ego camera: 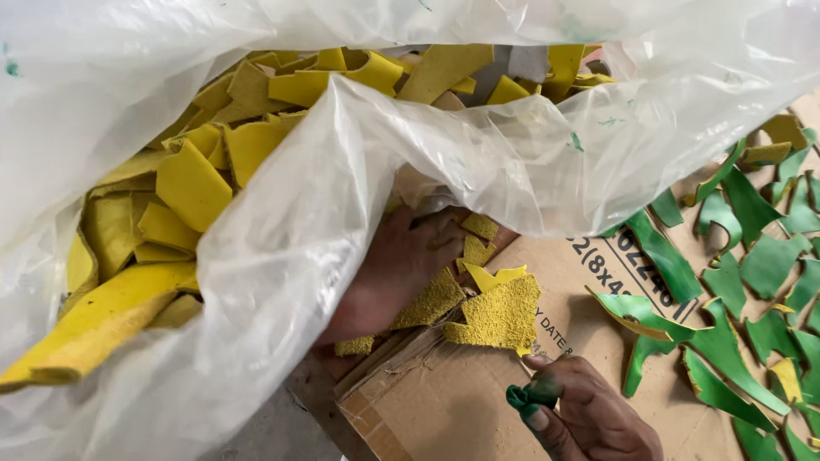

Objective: The person repeatedly picks yellow foam pieces from a plastic bag, applies green paint to their edges using a small brush, and places them on a cardboard surface. The process is repeated for multiple pieces throughout the clip.

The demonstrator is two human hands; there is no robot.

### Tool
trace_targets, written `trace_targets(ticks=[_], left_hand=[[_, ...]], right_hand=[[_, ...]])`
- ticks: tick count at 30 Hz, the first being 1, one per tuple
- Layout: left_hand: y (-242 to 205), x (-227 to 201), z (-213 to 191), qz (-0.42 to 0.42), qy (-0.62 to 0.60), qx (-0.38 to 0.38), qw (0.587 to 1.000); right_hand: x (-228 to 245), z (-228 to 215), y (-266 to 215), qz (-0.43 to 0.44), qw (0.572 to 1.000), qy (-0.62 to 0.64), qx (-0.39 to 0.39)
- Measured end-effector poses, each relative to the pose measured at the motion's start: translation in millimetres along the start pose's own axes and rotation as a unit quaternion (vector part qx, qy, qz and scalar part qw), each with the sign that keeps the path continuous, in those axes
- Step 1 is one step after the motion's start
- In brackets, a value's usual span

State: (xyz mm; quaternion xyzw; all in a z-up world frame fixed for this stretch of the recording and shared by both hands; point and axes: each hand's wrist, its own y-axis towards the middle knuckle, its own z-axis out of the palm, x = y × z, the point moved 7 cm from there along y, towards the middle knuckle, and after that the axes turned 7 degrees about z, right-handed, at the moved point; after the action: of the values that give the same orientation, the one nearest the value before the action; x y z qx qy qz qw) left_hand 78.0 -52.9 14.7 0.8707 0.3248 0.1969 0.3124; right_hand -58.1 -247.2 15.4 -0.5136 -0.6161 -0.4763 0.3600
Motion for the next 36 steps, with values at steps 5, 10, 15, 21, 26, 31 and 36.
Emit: trace_targets(ticks=[5, 10, 15, 21, 26, 31, 36], left_hand=[[-3.0, 15.1, 40.3, -0.026, -0.119, 0.194, 0.973], [12.8, 37.4, 21.4, -0.023, -0.214, 0.331, 0.919], [9.4, 61.7, 3.9, -0.056, -0.328, 0.481, 0.811], [-44.0, 56.8, 15.9, -0.511, -0.262, 0.368, 0.731], [-30.3, 8.7, 14.6, -0.172, -0.204, 0.256, 0.929], [-7.0, 11.0, -0.3, -0.136, -0.253, 0.231, 0.930], [17.1, -3.5, -12.9, -0.081, -0.382, 0.227, 0.892]], right_hand=[[-0.7, 2.0, -3.8, -0.012, 1.000, -0.013, 0.009], [0.9, -5.0, -19.1, -0.019, 0.999, 0.044, 0.019], [-11.2, -19.7, -23.5, -0.021, 1.000, 0.015, -0.010], [-18.5, -21.8, -6.5, -0.055, 0.998, 0.019, -0.015], [-13.4, -14.6, -6.4, 0.002, 1.000, -0.008, -0.011], [-16.5, -24.8, -18.1, 0.026, 0.999, -0.023, -0.035], [-26.8, -46.2, -34.7, -0.012, 0.999, 0.005, -0.037]])
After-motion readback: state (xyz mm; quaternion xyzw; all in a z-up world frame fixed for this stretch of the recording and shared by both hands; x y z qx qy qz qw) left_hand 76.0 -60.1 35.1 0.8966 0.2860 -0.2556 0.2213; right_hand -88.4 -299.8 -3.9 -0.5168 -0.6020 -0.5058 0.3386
